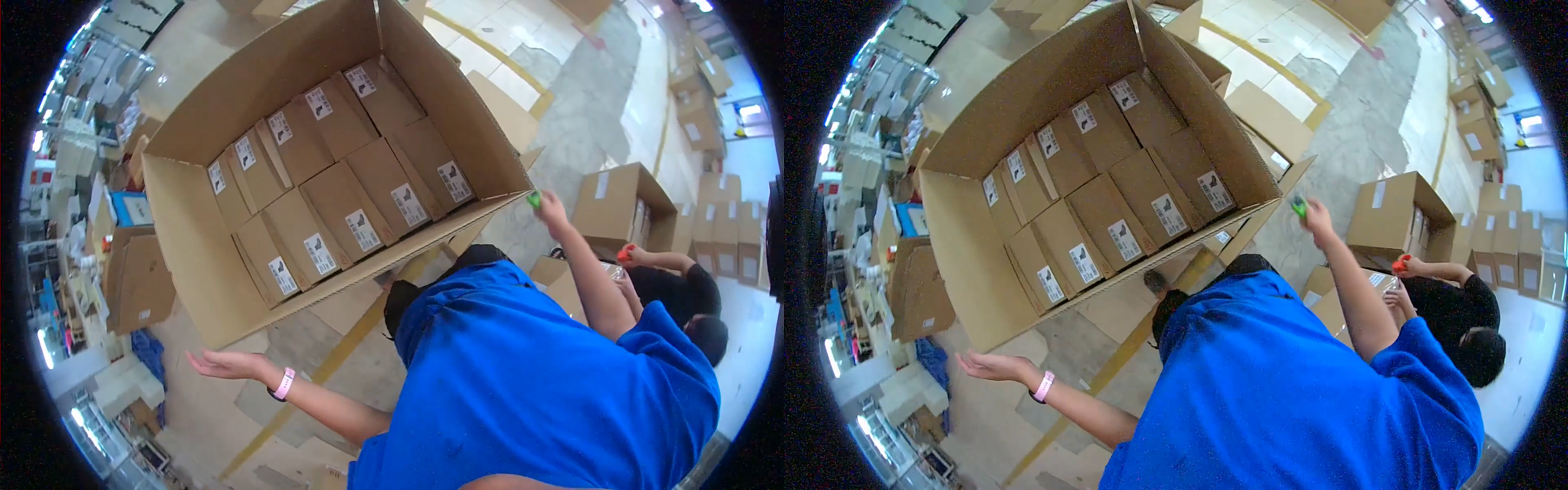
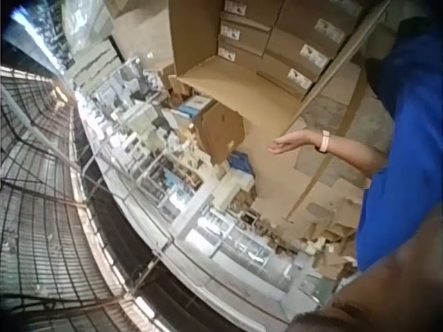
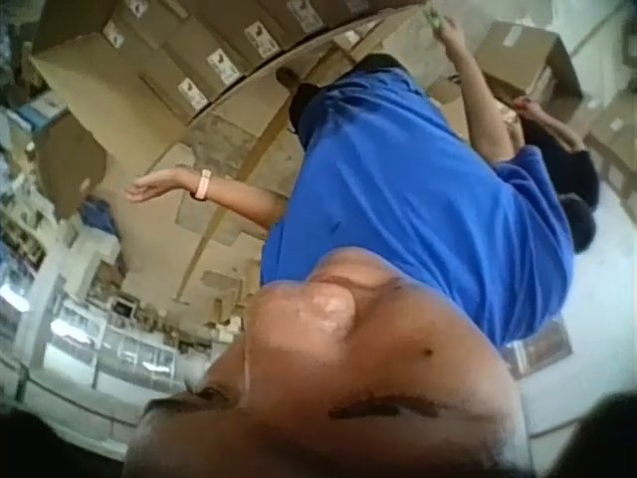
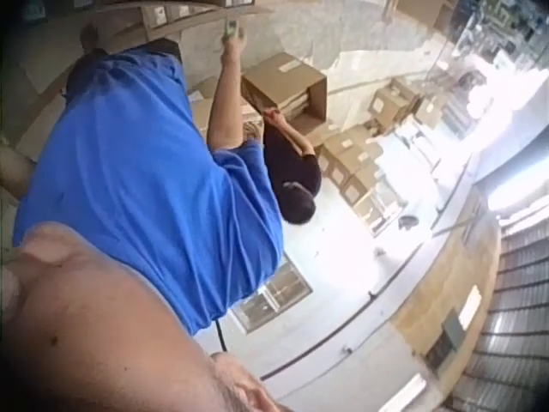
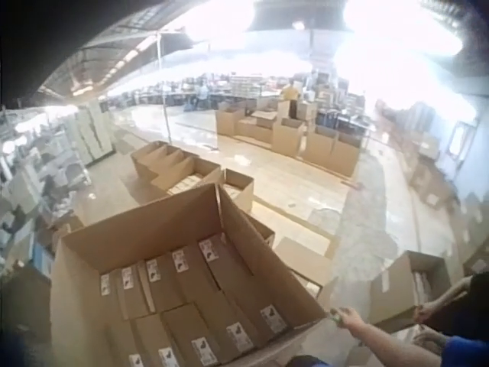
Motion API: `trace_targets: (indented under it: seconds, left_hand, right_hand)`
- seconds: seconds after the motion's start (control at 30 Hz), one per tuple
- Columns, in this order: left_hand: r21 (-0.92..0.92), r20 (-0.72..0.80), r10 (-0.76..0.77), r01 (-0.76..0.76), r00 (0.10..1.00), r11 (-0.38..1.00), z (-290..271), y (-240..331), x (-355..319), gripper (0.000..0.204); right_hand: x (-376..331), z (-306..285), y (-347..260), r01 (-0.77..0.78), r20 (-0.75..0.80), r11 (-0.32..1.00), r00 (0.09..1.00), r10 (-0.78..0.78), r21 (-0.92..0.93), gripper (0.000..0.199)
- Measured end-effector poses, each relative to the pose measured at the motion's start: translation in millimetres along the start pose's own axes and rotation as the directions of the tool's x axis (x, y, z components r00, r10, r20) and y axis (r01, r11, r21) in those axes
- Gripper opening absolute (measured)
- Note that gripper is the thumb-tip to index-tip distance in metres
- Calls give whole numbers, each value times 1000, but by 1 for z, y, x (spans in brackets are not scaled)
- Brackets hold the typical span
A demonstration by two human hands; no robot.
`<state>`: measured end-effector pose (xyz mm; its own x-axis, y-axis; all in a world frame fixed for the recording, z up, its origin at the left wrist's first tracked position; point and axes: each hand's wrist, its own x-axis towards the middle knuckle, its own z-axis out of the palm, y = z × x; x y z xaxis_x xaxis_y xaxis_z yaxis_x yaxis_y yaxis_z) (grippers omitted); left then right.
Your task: Organizing small shoe boxes into larger shipping cartons and recording the final counts in a logbook.
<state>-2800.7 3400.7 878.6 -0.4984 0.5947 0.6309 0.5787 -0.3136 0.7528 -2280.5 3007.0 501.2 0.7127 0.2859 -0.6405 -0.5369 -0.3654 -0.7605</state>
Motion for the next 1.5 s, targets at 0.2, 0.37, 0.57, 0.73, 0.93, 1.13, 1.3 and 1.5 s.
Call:
trace_targets:
  seconds: [0.2, 0.37, 0.57, 0.73, 0.93, 1.13, 1.3, 1.5]
  left_hand:
    - [-178, 275, -111, 164, 955, 970, 38, -27, 19, 39]
    - [-167, 187, -103, 136, 977, 977, 50, -32, 31, 31]
    - [-1, 182, 14, -15, 983, 1000, 46, -40, 58, 29]
    - [138, 379, -113, 64, 918, 988, 35, -5, 79, 37]
    - [357, 379, -459, 331, 803, 874, 43, 69, 58, 48]
    - [558, 325, -498, 262, 804, 787, 59, 76, 71, 56]
    - [661, 177, -503, 276, 846, 698, 61, 59, 41, 63]
    - [473, 291, -430, 262, 854, 841, 40, 51, 47, 43]
  right_hand:
    - [-145, -43, 205, -514, -265, 844, 801, 536, 155, 23]
    - [-202, -8, 294, -646, -320, 690, 611, 724, 327, 15]
    - [-120, 30, 277, -472, -260, 848, 810, 525, 239, 34]
    - [-44, -13, 177, -287, 29, 926, 957, 289, 245, 37]
    - [22, -94, 129, -362, 197, 811, 932, 304, 460, 39]
    - [52, -140, 189, -599, 204, 555, 764, 612, 578, 28]
    - [73, -129, 216, -641, 275, 405, 698, 661, 652, 28]
    - [35, -2, 110, -497, 105, 753, 856, 506, 431, 48]
